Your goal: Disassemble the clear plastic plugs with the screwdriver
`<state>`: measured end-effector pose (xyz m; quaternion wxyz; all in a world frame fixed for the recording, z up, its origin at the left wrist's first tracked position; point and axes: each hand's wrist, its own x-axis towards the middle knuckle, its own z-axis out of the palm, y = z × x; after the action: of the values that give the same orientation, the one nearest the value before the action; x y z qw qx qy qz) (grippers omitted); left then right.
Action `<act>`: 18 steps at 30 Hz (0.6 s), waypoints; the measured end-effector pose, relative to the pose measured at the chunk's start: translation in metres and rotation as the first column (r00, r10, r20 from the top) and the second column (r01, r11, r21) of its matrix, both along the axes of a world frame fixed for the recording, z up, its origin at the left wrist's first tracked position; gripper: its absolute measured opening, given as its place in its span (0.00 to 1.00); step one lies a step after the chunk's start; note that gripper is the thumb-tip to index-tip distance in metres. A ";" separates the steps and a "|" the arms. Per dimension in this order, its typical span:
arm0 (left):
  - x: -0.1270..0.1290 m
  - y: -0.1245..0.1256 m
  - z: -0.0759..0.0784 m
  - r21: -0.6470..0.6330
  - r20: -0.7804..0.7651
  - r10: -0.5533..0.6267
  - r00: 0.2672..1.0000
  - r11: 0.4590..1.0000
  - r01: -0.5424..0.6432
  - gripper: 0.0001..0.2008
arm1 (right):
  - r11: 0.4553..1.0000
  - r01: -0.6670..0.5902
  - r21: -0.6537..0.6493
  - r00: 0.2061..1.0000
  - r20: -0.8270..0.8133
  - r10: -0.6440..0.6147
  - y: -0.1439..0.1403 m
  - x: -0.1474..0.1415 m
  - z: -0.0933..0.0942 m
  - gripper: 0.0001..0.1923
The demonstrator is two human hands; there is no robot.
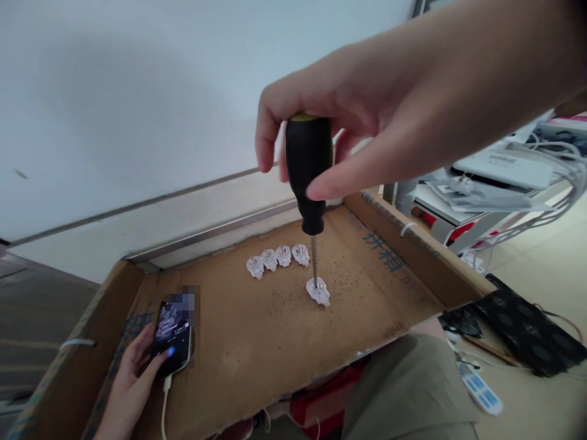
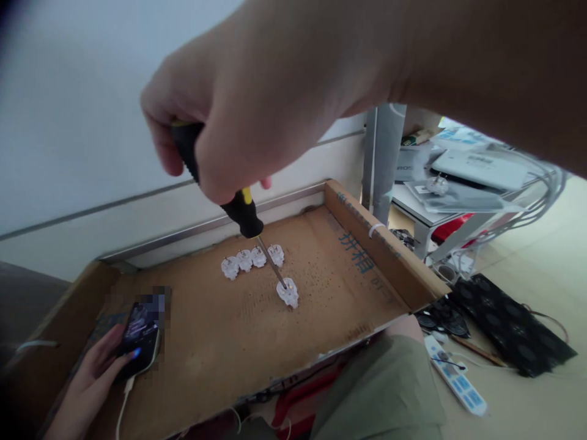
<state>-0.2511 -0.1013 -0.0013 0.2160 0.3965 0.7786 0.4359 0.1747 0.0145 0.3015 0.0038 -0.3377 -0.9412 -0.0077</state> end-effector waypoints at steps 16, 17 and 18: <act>-0.017 -0.004 -0.019 0.073 -0.008 -0.041 0.999 0.996 0.042 0.35 | 0.860 0.095 0.502 0.995 -0.048 -0.082 0.016 -0.004 -0.014 0.32; -0.017 -0.004 -0.020 0.077 -0.010 -0.049 0.999 0.996 0.050 0.35 | 0.863 0.056 0.501 0.997 -0.077 -0.020 0.023 -0.002 -0.016 0.33; -0.018 -0.004 -0.020 0.080 -0.012 -0.057 0.998 0.995 0.057 0.35 | 0.918 -0.027 0.395 0.991 -0.113 0.078 0.030 0.001 -0.017 0.31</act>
<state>-0.2688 -0.1057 -0.0215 0.2084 0.4290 0.7499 0.4584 0.1760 0.0446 0.2847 0.1311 -0.3044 -0.9272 -0.1746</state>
